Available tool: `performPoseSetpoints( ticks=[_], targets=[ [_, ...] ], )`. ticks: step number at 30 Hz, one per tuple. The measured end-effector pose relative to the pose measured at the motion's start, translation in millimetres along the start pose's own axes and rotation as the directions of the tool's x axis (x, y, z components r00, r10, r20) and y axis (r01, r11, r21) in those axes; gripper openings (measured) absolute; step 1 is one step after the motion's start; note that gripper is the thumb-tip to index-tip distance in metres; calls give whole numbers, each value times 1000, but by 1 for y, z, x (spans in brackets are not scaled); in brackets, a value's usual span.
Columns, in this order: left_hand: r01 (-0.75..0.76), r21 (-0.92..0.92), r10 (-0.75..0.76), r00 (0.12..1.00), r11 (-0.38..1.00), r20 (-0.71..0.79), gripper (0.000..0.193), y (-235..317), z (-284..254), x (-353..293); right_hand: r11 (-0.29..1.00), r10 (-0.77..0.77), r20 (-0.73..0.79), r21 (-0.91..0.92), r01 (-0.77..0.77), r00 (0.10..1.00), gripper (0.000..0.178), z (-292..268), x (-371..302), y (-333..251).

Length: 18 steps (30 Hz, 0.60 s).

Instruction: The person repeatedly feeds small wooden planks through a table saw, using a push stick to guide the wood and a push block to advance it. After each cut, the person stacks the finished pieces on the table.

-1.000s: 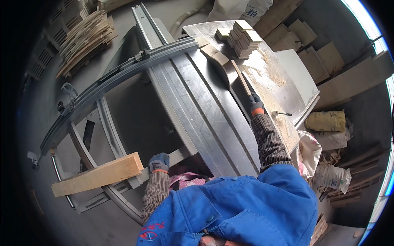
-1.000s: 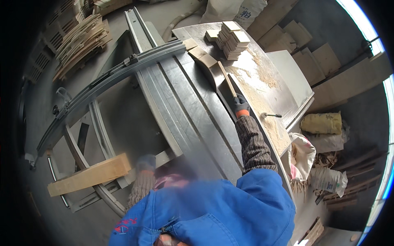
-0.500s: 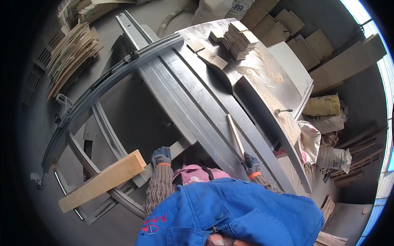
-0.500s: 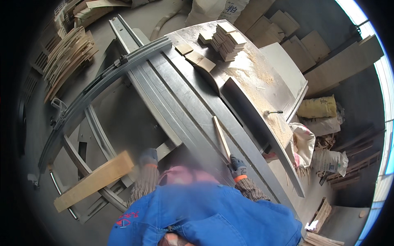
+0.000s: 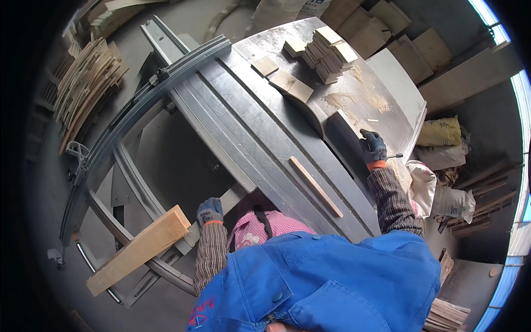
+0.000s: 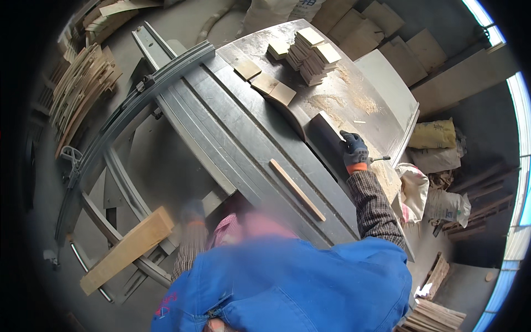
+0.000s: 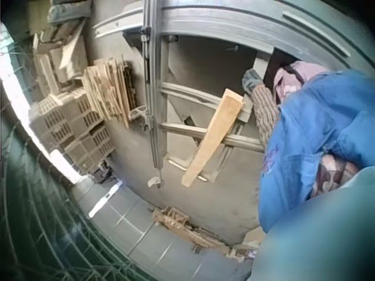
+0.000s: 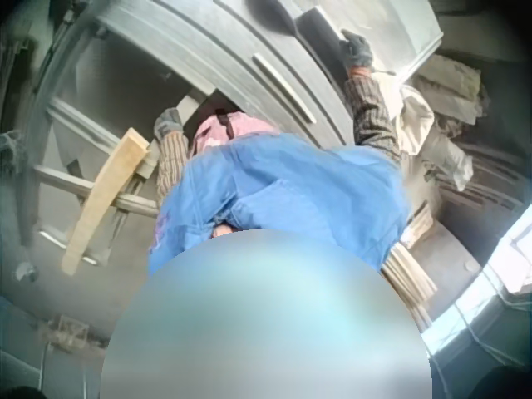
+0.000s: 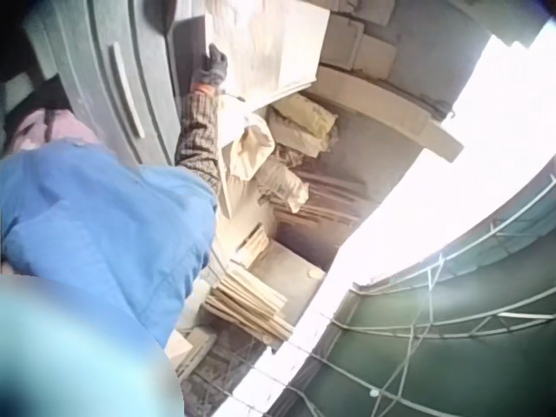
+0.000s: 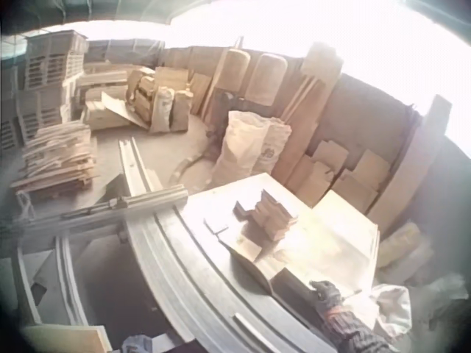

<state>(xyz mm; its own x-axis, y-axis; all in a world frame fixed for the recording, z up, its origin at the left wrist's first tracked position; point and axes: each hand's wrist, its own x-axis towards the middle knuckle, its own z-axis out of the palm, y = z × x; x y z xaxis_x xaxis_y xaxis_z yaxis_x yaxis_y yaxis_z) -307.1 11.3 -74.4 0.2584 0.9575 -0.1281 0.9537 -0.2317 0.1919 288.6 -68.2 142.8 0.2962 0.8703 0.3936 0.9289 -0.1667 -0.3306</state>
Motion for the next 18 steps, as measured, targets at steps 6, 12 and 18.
performPoseSetpoints(
  ticks=[6,12,18],
  targets=[
    [-21,118,1,986,993,165,28,-10,24,11,877,-110,604,-315,363,789,58,98,178,43],
    [7,6,-7,992,1000,126,29,-18,19,90,853,-269,687,-155,498,675,62,194,293,44],
    [34,76,-51,970,997,238,27,-26,-15,164,957,-66,617,-183,224,785,56,265,346,67]
  ],
)
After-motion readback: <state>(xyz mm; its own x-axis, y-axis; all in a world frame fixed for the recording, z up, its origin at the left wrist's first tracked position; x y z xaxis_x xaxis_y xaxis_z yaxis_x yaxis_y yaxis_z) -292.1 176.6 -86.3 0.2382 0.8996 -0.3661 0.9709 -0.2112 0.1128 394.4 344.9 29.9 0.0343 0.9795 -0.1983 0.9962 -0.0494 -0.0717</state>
